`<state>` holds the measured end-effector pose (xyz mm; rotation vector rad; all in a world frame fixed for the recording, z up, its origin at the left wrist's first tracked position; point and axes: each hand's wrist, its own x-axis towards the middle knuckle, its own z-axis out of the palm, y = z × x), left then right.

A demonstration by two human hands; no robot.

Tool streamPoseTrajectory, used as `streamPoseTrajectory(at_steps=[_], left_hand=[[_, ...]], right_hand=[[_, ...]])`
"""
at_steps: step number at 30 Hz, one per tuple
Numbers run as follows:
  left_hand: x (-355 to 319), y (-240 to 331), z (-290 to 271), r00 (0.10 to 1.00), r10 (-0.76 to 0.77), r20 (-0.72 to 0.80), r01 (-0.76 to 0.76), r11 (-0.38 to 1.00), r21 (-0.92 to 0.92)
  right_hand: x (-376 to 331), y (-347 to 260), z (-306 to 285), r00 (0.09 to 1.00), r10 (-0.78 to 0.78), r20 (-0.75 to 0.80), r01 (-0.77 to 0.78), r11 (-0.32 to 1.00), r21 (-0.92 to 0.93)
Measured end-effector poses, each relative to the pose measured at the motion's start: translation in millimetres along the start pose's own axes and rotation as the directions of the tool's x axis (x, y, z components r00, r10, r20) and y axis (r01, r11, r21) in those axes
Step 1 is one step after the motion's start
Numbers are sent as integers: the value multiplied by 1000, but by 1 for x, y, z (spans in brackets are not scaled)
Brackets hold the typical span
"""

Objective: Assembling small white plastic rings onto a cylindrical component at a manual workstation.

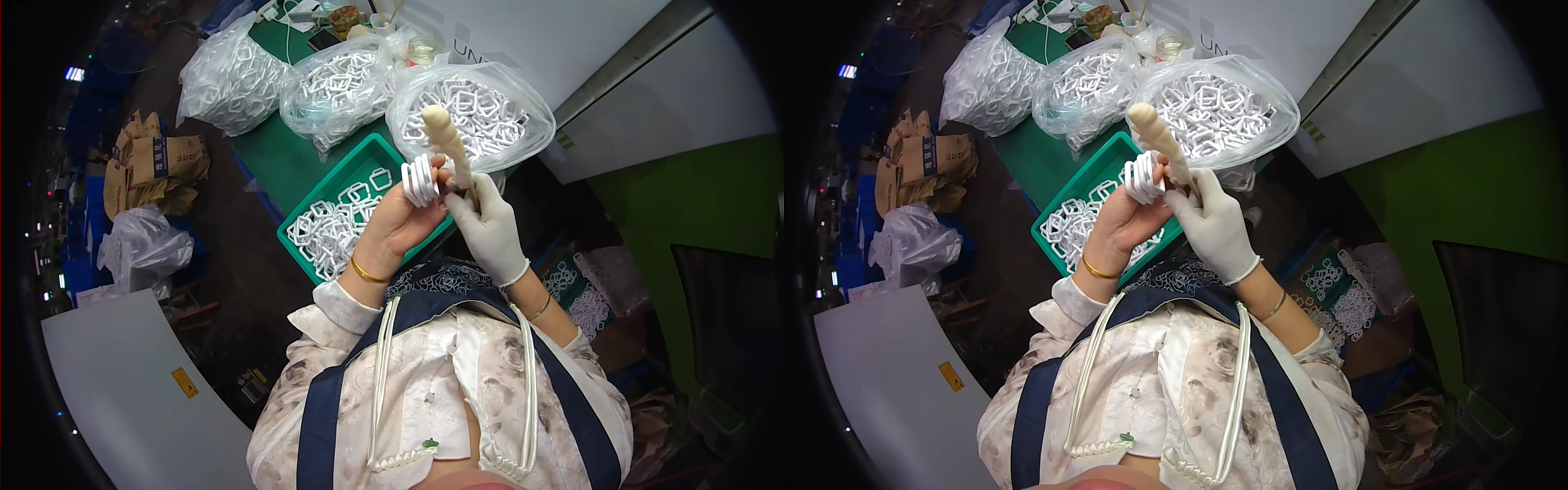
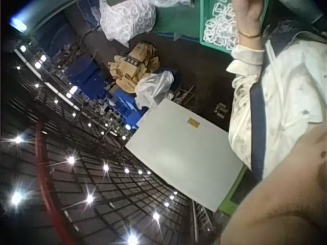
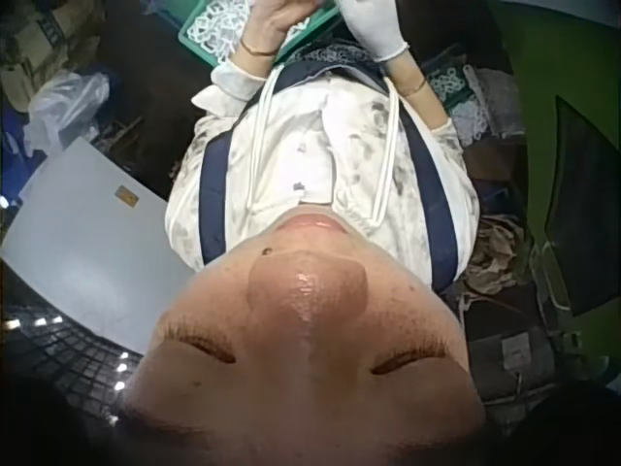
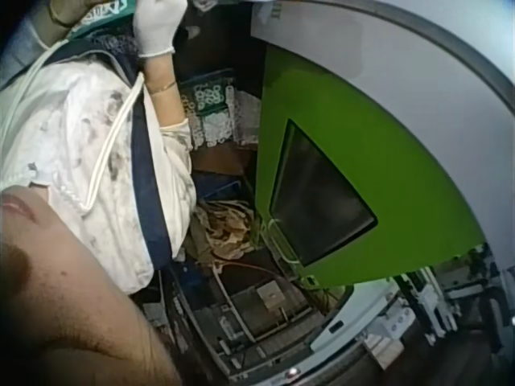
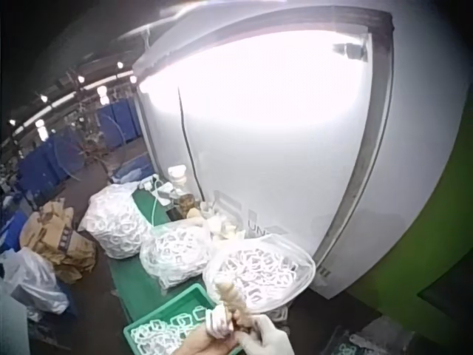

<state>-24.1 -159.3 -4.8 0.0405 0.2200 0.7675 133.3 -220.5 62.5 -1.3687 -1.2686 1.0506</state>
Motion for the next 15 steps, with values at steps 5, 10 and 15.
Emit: streamPoseTrajectory(at_steps=[5,10,15], left_hand=[[-2,-6,25,997,41,-59,-37,997,64],[-5,-5,31,993,117,-21,-117,992,-34],[-1,-4,14,995,82,48,-84,996,28]], right_hand=[[8,-9,2,993,25,115,-29,999,30],[22,-1,-8,976,30,-217,-21,999,45],[10,-11,13,999,-39,-13,40,997,64]])
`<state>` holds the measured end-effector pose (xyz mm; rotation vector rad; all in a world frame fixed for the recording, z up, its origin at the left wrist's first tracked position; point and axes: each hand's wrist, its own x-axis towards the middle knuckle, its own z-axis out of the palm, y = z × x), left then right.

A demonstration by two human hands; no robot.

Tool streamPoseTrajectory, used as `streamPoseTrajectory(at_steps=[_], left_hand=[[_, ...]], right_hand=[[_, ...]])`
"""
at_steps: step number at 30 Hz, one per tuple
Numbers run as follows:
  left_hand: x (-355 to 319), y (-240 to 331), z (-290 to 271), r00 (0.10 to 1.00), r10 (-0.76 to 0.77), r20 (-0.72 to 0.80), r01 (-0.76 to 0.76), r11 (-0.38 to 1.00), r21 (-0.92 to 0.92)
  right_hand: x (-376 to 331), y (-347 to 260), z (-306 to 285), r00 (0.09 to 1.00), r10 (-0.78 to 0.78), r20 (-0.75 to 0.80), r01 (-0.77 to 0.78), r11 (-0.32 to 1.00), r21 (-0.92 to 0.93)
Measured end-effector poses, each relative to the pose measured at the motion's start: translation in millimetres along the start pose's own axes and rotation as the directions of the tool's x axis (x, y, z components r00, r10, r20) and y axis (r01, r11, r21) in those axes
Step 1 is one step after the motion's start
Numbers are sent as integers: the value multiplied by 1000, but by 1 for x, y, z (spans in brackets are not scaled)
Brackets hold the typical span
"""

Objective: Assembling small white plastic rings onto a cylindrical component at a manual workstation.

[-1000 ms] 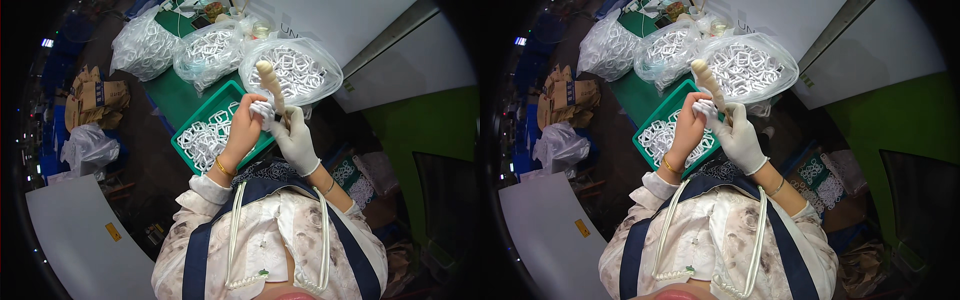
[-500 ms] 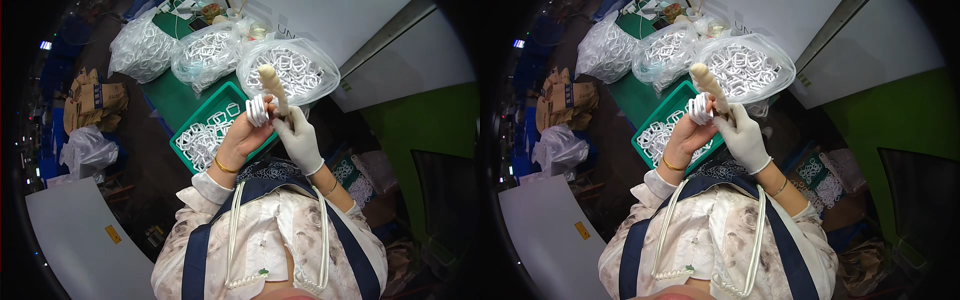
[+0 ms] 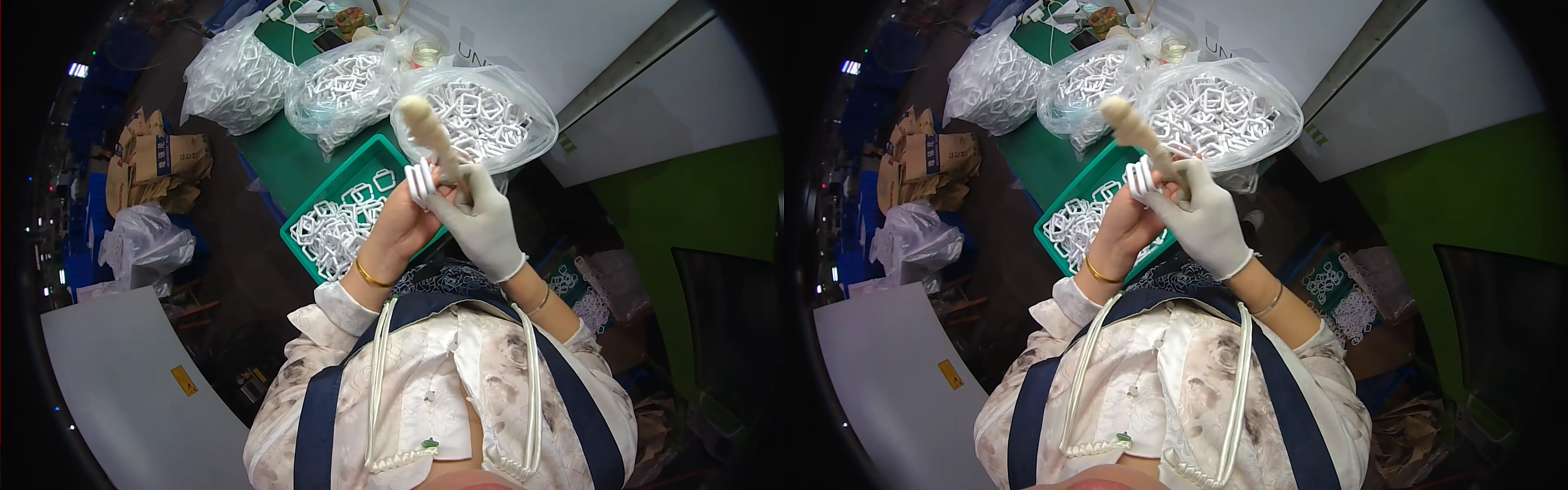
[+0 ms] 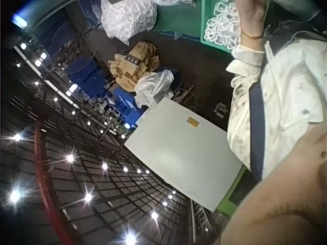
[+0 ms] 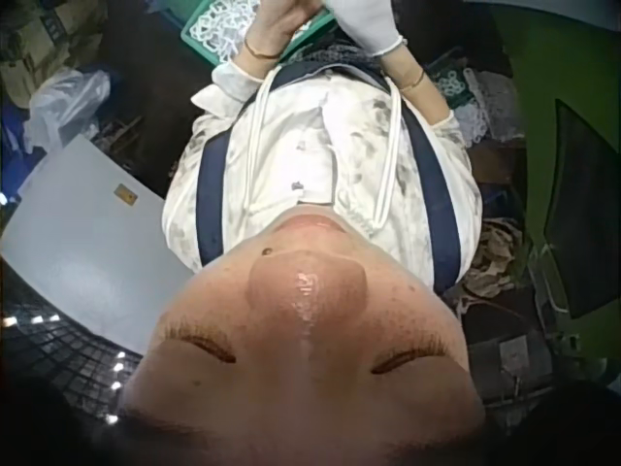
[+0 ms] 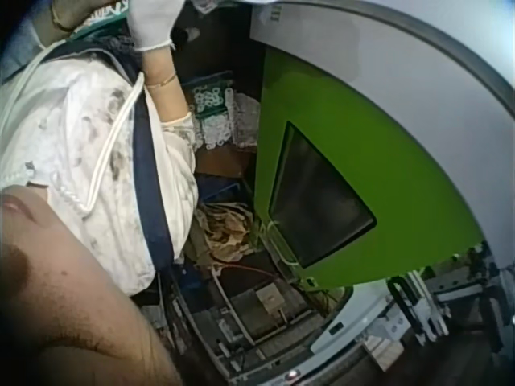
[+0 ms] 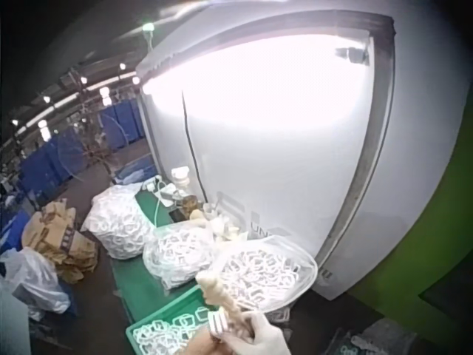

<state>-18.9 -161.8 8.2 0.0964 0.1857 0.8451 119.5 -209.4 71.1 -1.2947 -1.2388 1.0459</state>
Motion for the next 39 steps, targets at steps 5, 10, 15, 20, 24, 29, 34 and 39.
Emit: streamPoseTrajectory(at_steps=[5,10,15,20,24,29,34,39], left_hand=[[-2,-7,10,995,84,54,-85,996,21],[-3,-4,-37,997,23,78,-17,997,-69],[-2,-11,12,993,118,-24,-116,991,63],[-1,-1,7,990,134,-38,-137,988,-75],[-1,6,13,989,125,-74,-126,992,-5],[5,5,4,995,95,-2,-95,986,-139],[2,11,6,993,101,-65,-106,991,-77],[2,12,18,986,110,-125,-124,986,-112]], right_hand=[[11,14,-7,972,53,-227,-15,986,168],[-11,-5,8,997,75,4,-75,997,-29],[4,16,-9,980,129,-150,-113,987,111],[-3,29,-19,998,-25,-61,18,994,-106],[-7,36,-39,993,115,-17,-115,956,-270],[-19,9,-19,992,1,126,37,954,-299],[-17,15,-19,993,45,108,-2,929,-369],[-8,35,-37,1000,-20,10,23,910,-414]])
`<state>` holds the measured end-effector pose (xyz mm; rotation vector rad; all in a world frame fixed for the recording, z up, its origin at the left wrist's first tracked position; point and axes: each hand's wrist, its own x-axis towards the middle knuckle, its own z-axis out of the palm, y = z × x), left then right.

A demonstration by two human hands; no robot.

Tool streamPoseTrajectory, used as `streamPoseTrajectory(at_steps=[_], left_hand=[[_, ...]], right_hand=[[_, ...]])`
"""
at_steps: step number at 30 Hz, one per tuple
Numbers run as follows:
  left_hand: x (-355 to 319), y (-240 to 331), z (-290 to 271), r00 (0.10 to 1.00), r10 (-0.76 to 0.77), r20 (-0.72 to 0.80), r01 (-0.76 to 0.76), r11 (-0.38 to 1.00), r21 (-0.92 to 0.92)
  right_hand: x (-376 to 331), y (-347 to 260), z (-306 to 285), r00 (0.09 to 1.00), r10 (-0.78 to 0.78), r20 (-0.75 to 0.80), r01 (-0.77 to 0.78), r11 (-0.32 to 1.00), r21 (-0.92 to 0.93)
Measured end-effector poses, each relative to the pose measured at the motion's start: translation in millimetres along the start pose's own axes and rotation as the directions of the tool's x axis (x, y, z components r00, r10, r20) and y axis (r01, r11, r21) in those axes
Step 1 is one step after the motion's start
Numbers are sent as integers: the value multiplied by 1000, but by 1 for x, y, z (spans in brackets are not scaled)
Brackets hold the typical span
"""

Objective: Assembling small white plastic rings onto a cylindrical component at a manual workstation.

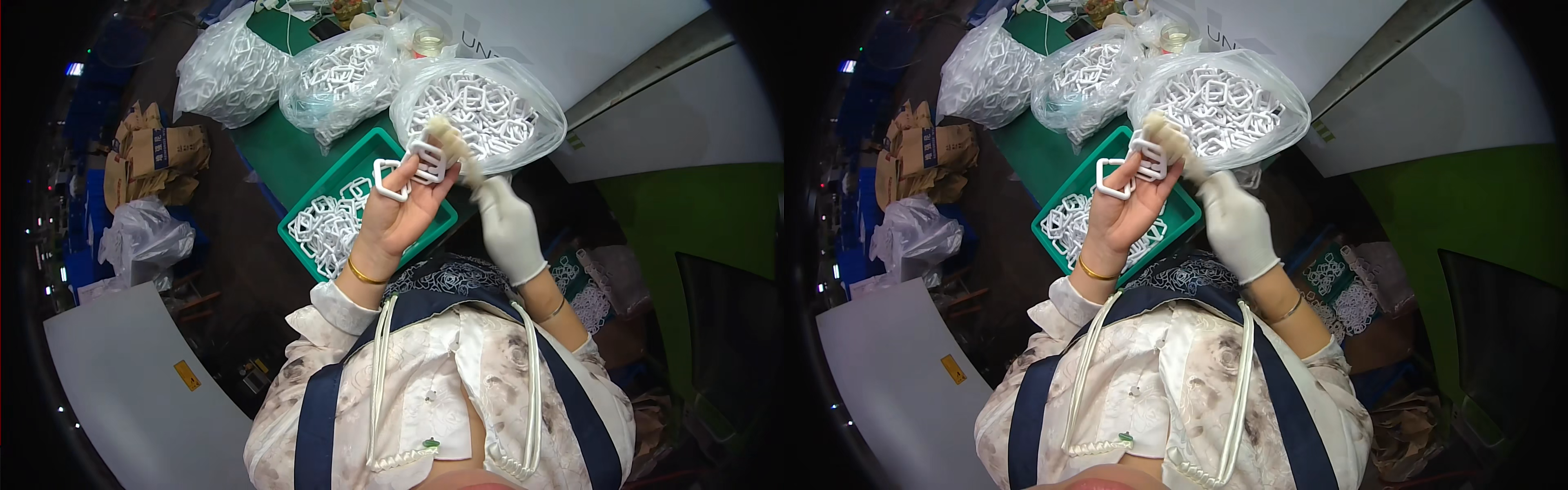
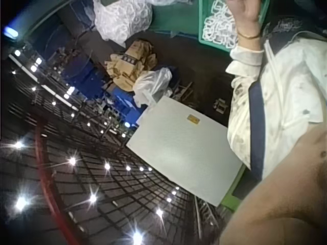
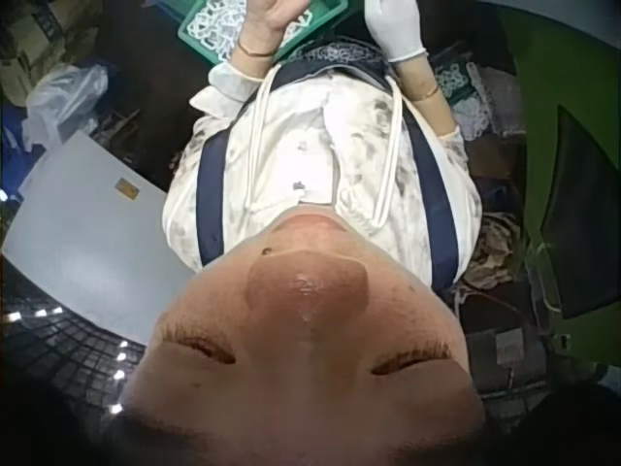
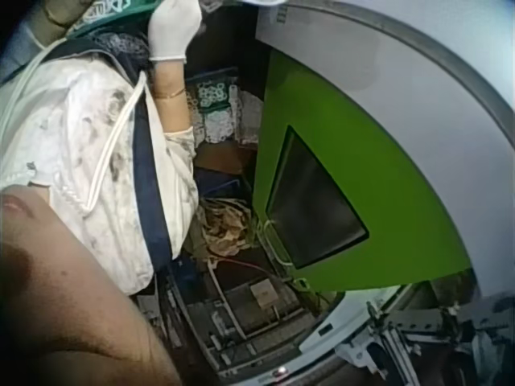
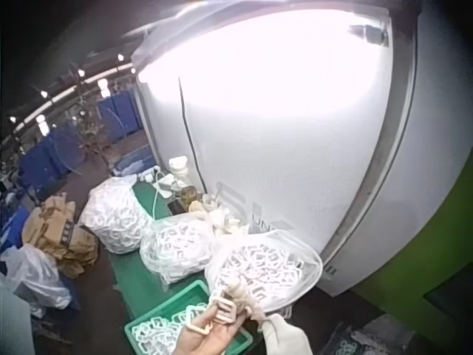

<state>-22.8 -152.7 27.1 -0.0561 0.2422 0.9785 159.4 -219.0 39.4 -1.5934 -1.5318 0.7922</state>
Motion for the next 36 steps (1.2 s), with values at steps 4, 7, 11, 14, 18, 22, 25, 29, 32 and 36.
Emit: streamPoseTrajectory(at_steps=[4,7,11,14,18,22,25,29,32,36], left_hand=[[8,11,10,983,185,8,-182,956,231],[19,24,70,825,472,311,-553,562,615],[41,23,110,540,504,674,-726,-126,676],[80,19,69,613,250,750,-617,-441,652],[68,15,18,728,203,655,-278,-785,553],[29,40,-17,663,429,613,-200,-688,698],[-10,54,-85,725,519,453,-83,-587,806],[-24,50,-160,838,424,344,168,-800,575],[-16,49,-179,858,377,348,188,-863,469],[0,68,-198,897,378,228,208,-817,538]], right_hand=[[16,7,-24,972,107,-207,-91,992,86],[12,24,-42,938,164,-306,-94,968,231],[9,22,-60,901,252,-354,-153,947,284],[8,24,-60,891,277,-360,-177,941,287],[-5,29,-59,884,311,-349,-224,937,267],[-10,35,-68,866,341,-365,-258,931,258],[-14,33,-68,859,352,-372,-277,930,242],[-7,29,-62,874,369,-315,-283,915,287],[-4,32,-59,902,308,-303,-229,936,268],[-2,27,-55,911,289,-294,-220,944,246]])
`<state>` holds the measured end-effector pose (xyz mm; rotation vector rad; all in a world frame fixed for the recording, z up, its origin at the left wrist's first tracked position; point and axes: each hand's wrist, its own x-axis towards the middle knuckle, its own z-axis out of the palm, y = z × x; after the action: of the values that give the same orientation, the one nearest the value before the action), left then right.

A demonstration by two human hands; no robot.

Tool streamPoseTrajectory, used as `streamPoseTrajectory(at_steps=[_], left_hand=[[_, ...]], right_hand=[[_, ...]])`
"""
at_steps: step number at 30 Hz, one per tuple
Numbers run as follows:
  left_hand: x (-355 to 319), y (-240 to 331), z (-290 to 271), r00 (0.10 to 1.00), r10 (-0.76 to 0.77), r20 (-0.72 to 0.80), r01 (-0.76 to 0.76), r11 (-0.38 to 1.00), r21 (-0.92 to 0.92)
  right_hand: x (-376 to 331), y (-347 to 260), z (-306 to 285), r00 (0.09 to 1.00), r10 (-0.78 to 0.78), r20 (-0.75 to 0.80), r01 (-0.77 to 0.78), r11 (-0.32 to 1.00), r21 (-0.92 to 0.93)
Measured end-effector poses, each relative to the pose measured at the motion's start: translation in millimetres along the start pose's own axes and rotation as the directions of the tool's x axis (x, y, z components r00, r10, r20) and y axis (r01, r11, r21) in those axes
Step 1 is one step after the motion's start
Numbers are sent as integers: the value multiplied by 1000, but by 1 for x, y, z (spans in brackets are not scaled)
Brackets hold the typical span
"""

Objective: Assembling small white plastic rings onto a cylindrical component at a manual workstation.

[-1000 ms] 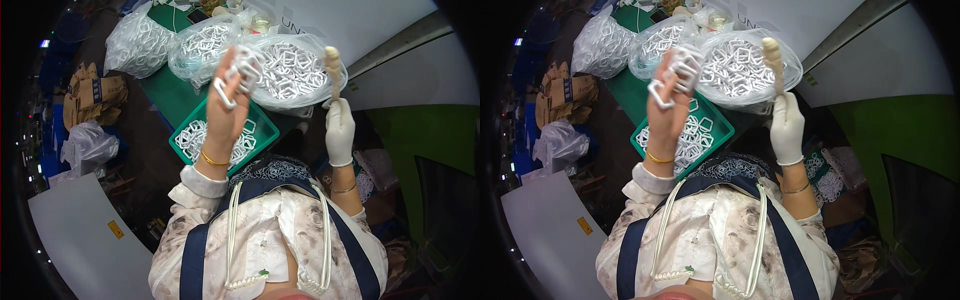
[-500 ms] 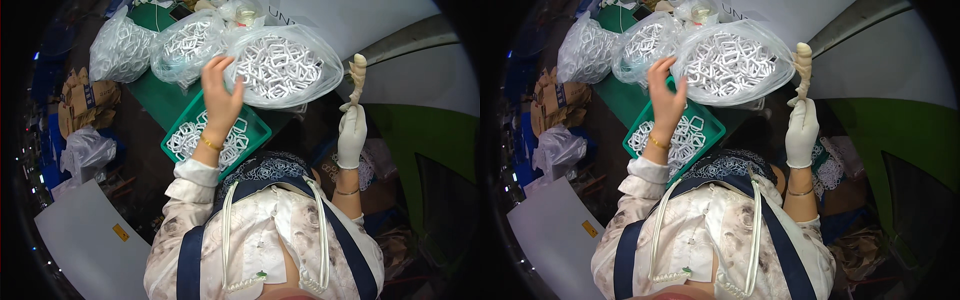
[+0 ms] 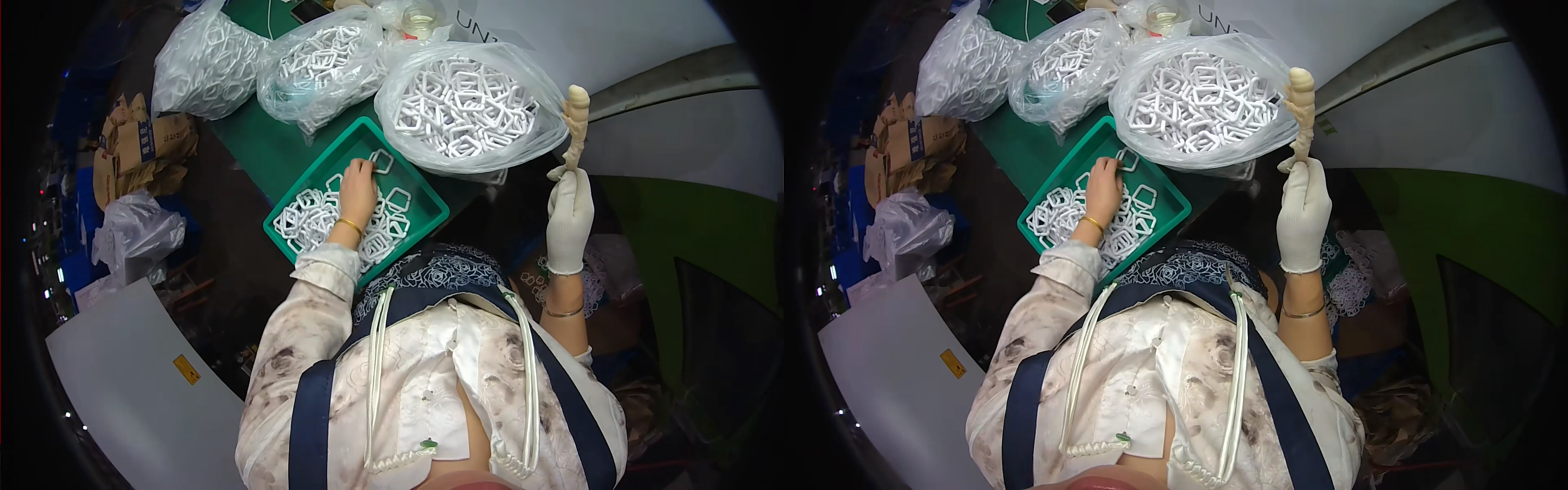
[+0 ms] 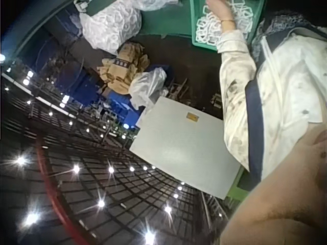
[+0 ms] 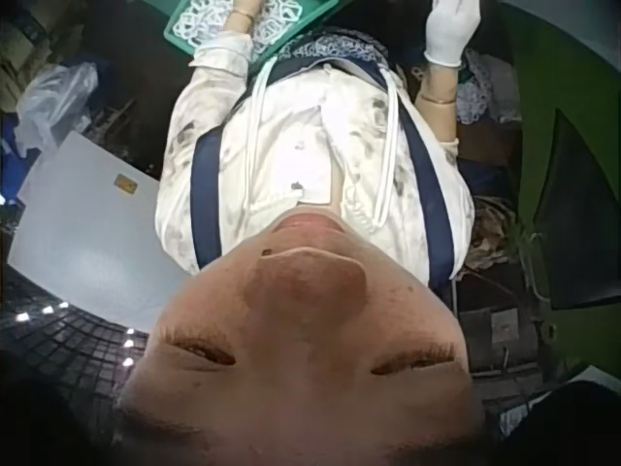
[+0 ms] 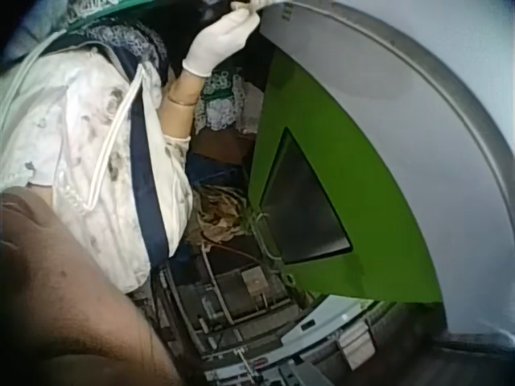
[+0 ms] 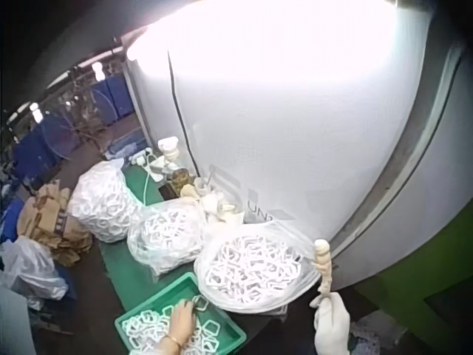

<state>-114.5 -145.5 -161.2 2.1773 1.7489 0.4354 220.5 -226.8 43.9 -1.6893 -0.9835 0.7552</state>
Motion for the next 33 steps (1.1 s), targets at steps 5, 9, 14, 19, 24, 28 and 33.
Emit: streamPoseTrajectory(at_steps=[5,9,14,19,24,28,33], left_hand=[[9,-13,-5,992,114,51,-119,986,118],[23,-23,-7,971,230,70,-239,953,185],[35,-12,-17,997,77,-28,-82,968,-238],[13,9,-19,932,6,364,186,851,-491],[1,45,4,912,-25,410,-14,996,90],[-5,37,31,976,6,219,-48,981,187],[15,19,4,975,-70,212,98,987,-124]], right_hand=[[0,6,-1,999,-33,21,34,999,-32],[-2,3,2,999,-25,34,25,1000,4],[-7,2,1,999,-11,44,11,1000,0],[-15,2,1,998,8,58,-8,1000,2],[-9,2,10,995,-27,91,26,1000,9],[-13,2,13,994,-29,105,29,1000,8],[-11,11,14,994,-21,108,22,1000,-6]])
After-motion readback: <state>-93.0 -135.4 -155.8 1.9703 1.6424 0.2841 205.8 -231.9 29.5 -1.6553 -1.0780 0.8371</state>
